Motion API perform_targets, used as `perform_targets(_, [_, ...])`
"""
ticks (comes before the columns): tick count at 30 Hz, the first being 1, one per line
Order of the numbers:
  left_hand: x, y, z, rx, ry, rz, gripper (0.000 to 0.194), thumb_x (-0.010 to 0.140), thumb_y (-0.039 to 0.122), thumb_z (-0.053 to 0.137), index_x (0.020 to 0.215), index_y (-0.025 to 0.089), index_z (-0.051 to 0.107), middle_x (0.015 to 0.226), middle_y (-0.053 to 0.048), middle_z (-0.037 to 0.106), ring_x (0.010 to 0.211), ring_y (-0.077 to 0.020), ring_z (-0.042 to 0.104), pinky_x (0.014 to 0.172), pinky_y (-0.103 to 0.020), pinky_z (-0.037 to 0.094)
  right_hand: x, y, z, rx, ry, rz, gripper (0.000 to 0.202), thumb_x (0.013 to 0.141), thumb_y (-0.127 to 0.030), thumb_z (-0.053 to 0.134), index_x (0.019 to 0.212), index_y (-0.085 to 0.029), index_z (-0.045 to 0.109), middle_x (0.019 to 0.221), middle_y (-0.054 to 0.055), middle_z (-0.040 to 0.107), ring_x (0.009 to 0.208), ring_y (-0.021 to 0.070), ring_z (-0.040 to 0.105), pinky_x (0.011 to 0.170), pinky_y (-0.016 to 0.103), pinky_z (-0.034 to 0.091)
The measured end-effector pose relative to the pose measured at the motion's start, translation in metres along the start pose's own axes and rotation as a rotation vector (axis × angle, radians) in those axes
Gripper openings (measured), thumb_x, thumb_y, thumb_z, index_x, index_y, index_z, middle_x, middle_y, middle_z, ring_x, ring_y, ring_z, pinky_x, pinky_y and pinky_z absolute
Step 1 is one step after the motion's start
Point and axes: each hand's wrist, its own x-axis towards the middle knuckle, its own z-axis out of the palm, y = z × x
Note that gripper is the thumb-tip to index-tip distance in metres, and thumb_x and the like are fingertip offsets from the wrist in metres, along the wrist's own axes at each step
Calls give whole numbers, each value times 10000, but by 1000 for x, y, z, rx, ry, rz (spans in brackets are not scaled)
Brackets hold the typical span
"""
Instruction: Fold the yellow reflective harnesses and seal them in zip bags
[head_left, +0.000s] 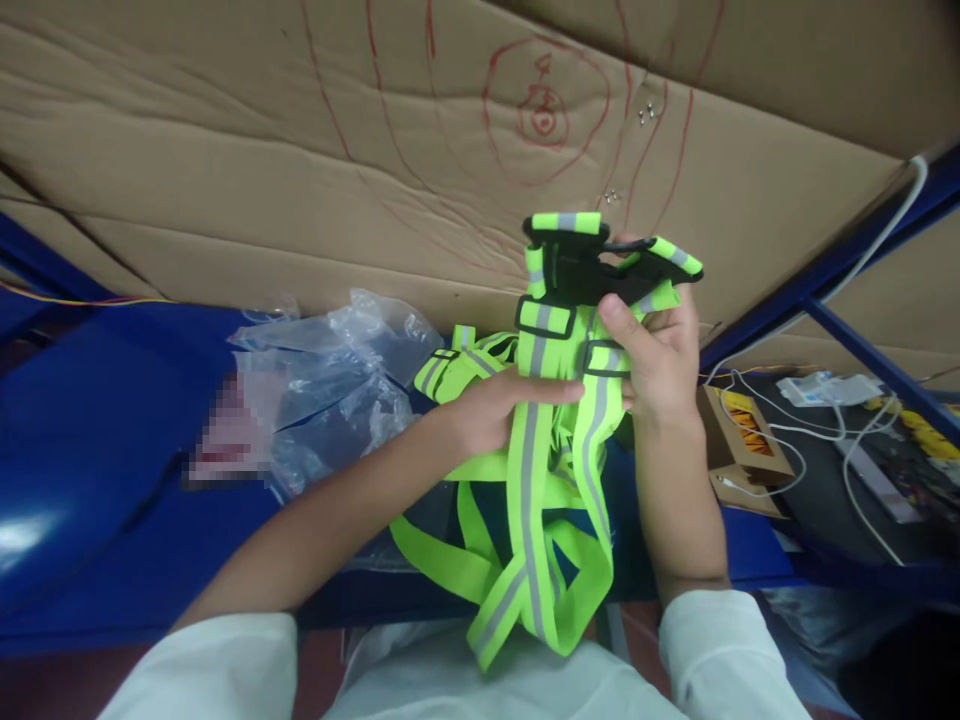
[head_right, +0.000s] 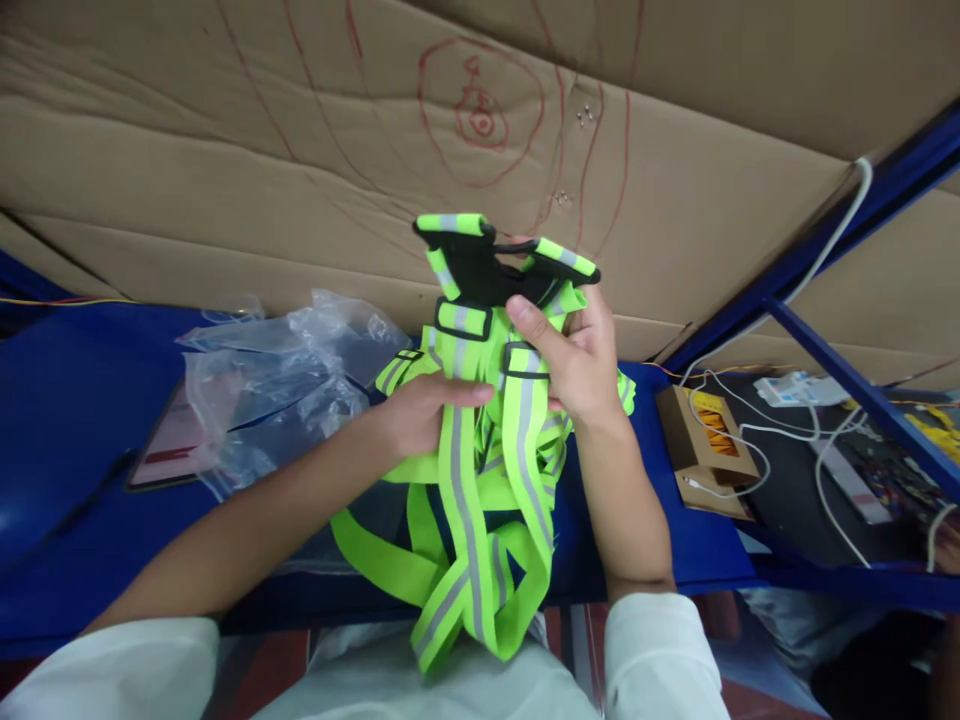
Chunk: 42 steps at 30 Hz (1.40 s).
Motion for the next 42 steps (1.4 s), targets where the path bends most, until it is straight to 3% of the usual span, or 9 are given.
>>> perform_targets(4, [-1,-3,5,132,51,74,401,735,274,965,1080,145,806,1028,-125,826,930,-265,798,910,-398,638,0,-4,2,-78,90,-66,578,964,-664,691,1448,-358,609,1474,34,662,1411,312,619,1244,502,512])
perform_targets(12, [-17,27,0,232,-61,44,328,778,264,936,1057,167,794,966,-103,821,792,-251,790,776,-381,662,3,-24,-36,-268,-229,-120,292,958,-535,739,1170,-345,802,1491,17,652,1477,370,550,1264,612,455])
perform_targets(19, [-27,40,6,191,-219,-1,702,808,817,744,1212,244,778,1181,-118,795,1039,-352,784,859,-427,659,-3,-43,-37,-249,-376,-105,222,971,-478,704,1123,-379,832,1531,-16,624,1441,371,578,1216,575,514])
perform_targets(22, [-25,41,9,153,-136,1,692,810,831,723,1183,252,788,1075,-81,811,932,-328,792,786,-405,663,-4,-45,-42,-225,-521,-121,317,971,-436,709,1273,-363,772,1618,-12,535,1528,352,488,1286,547,441])
perform_targets(25, [-26,42,10,186,-25,-19,576,825,665,814,1190,220,798,1014,-88,821,825,-311,793,732,-396,664,-2,-37,-51,-97,-687,-139,704,917,-492,784,1566,-395,529,1735,-30,362,1634,329,321,1330,531,372])
perform_targets(28, [-30,41,9,282,127,38,516,798,481,901,1213,195,792,1030,-100,826,843,-312,802,769,-398,673,2,-23,-48,72,-589,-141,985,857,-658,807,1680,-405,326,1799,-23,209,1670,324,229,1351,535,327])
perform_targets(34, [-23,34,5,267,199,122,446,781,380,936,1166,209,789,1034,-72,830,918,-298,813,826,-376,676,0,-23,-15,-100,-334,73,481,965,-537,746,1379,-298,693,1356,18,733,1164,283,753,1025,468,667])
perform_targets(39, [-9,31,-3,124,-50,52,482,802,459,920,1164,168,789,1078,-134,827,1040,-329,803,931,-411,657,-5,-38,-10,-315,-20,-134,344,1019,-381,709,1360,-337,729,1415,-20,710,1291,283,695,1170,449,590])
perform_targets(42, [-13,35,-5,61,-224,-30,617,805,640,870,1198,168,801,1216,-161,801,1123,-320,781,951,-383,648,-1,-37,-21,-347,-52,-275,360,1044,-279,660,1379,-396,717,1490,-59,661,1473,264,563,1315,456,437])
